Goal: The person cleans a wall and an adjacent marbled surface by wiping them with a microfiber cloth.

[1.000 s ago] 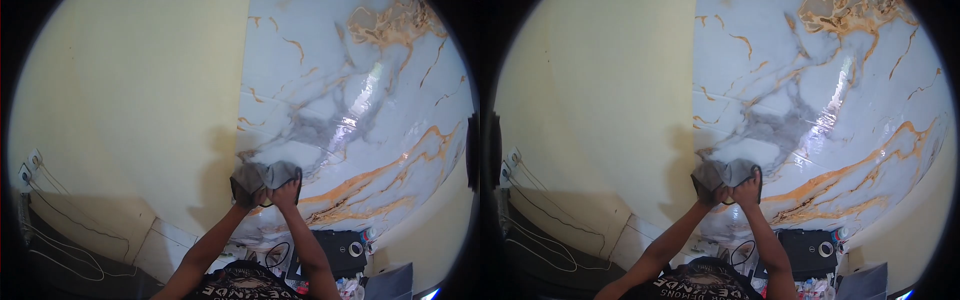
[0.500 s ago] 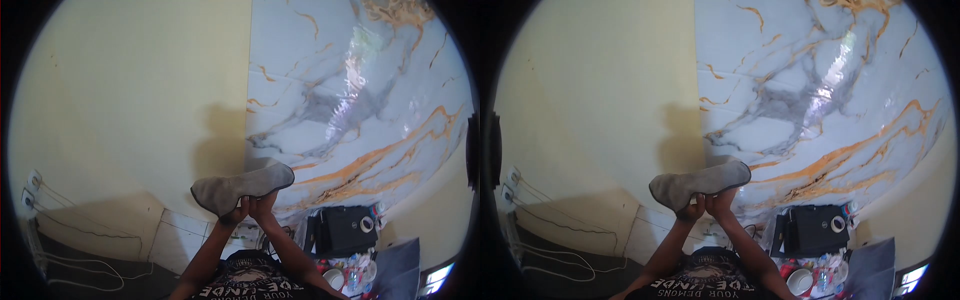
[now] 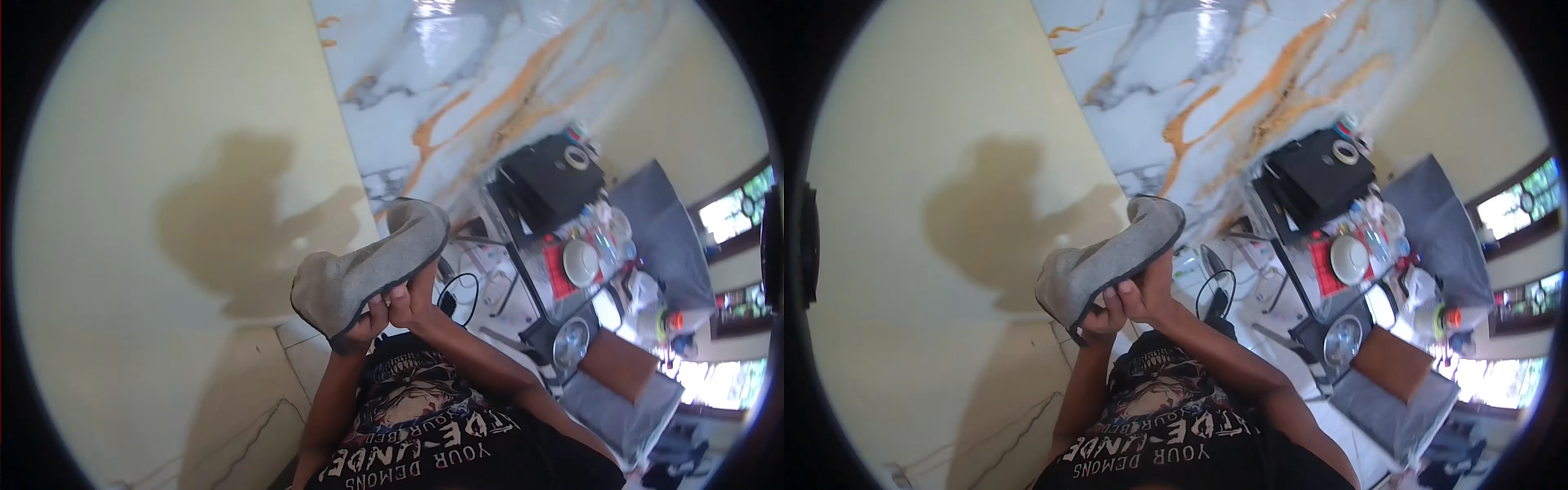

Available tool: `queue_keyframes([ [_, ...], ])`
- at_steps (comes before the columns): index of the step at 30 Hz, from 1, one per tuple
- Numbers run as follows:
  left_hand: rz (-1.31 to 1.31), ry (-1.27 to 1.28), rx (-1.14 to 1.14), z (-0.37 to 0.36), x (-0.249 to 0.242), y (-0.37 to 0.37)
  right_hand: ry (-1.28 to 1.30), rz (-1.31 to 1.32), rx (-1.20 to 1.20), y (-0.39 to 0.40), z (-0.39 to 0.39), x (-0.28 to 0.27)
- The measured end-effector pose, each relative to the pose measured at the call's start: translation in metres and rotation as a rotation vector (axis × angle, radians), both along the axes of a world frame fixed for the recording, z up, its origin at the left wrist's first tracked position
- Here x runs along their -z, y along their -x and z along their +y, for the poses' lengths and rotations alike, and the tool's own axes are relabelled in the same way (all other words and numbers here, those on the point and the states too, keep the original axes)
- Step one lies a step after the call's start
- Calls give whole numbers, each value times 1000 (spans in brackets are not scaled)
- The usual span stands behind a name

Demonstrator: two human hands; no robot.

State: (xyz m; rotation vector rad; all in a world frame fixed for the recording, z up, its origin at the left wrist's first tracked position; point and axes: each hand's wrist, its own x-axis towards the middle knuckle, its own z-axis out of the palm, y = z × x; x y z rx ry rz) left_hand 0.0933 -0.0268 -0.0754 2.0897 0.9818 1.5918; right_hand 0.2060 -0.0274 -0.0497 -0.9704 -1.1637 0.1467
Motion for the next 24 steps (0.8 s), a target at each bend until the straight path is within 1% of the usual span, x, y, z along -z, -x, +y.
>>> queue_keyframes([
  [1, -31, -30, 8, -4, -2, 1, 11, -102, 66, -2, -7, -1],
  [3, -62, -53, 40, -14, -6, 5, 32, -131, 109, -3, -23, -3],
  [5, 63, -122, 26, -20, -10, 4, 38, -169, 138, -8, -31, -4],
  [6, 55, -125, 47, -23, -11, 0, 15, -189, 154, -11, -34, -2],
  [8, -108, -31, 90, -25, -12, -6, -10, -205, 188, -15, -37, -7],
  [9, -105, -33, 107, -24, -13, -4, -31, -205, 207, -16, -39, -10],
  [12, -29, -33, 145, -27, -12, 3, -14, -230, 244, -15, -48, -9],
  [14, 55, 17, 139, -31, -3, 7, 18, -264, 259, -17, -54, -14],
  [15, 23, 45, 129, -31, 5, 7, 30, -277, 239, -17, -54, -19],
  [18, -36, 107, 77, -31, -9, -3, 46, -312, 212, -21, -47, -37],
  [19, -86, 98, 82, -26, -6, -7, 62, -320, 184, -23, -42, -38],
  [20, -90, 95, 64, -21, -4, -10, 80, -328, 149, -26, -36, -39],
  [21, -104, 84, 25, -18, -4, -13, 64, -238, 93, -26, -29, -40],
  [22, -112, 72, -10, -14, -10, -18, 62, -233, 78, -29, -25, -45],
  [23, -240, 109, 20, -13, -21, -28, 124, -223, 6, -32, -21, -52],
  [24, -234, 103, 4, -11, -24, -31, 182, -214, -66, -36, -16, -56],
])
